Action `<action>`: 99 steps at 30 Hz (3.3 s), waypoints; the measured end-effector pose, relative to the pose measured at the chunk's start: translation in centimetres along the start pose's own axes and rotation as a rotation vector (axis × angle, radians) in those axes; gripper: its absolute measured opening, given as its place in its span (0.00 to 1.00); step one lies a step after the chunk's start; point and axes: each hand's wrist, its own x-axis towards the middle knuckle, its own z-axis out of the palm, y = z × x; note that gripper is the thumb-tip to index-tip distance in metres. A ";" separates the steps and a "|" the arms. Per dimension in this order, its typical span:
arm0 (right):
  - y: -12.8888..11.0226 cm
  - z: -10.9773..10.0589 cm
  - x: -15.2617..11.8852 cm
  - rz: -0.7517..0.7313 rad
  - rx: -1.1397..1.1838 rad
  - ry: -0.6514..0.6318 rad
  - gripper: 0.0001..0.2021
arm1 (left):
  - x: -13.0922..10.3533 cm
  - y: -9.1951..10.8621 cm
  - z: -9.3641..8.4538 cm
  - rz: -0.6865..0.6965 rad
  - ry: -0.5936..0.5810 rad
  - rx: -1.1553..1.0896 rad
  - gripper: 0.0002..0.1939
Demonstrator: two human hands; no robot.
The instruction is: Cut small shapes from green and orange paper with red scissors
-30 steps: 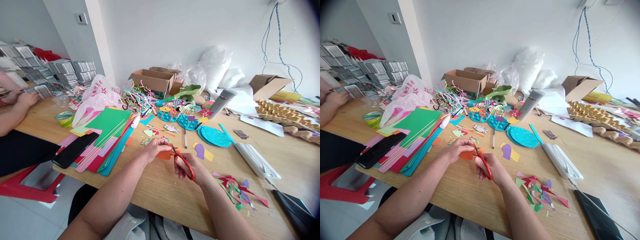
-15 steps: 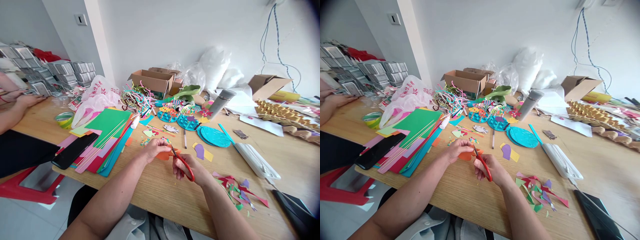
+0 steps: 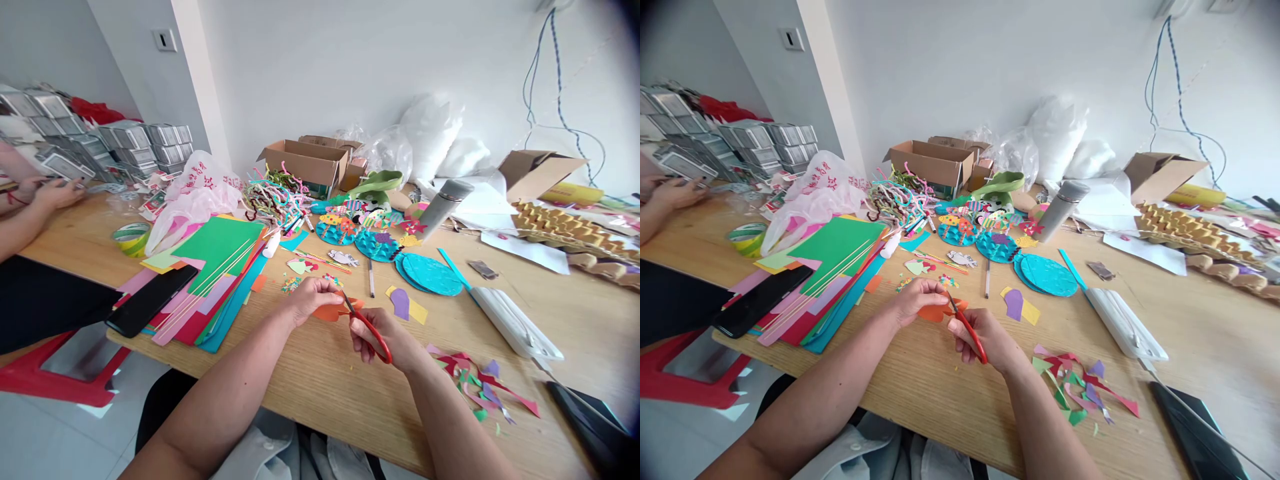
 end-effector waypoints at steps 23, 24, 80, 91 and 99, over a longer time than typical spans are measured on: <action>0.4 0.6 0.4 -0.105 0.175 0.175 0.23 | 0.5 -0.2 -0.5 -0.111 0.010 -0.219 0.13; 0.4 0.7 0.4 -0.103 0.187 0.180 0.24 | 0.4 -0.1 -0.4 -0.111 0.021 -0.236 0.13; 0.4 1.8 0.8 -0.117 0.174 0.170 0.25 | 0.1 -0.8 1.3 -0.022 0.118 -0.300 0.10; 0.6 1.8 0.9 -0.116 0.163 0.203 0.25 | 0.0 -0.6 1.3 -0.075 0.031 -0.340 0.12; 0.9 1.9 1.0 -0.128 0.162 0.164 0.24 | 0.2 -0.8 1.2 -0.062 0.090 -0.360 0.11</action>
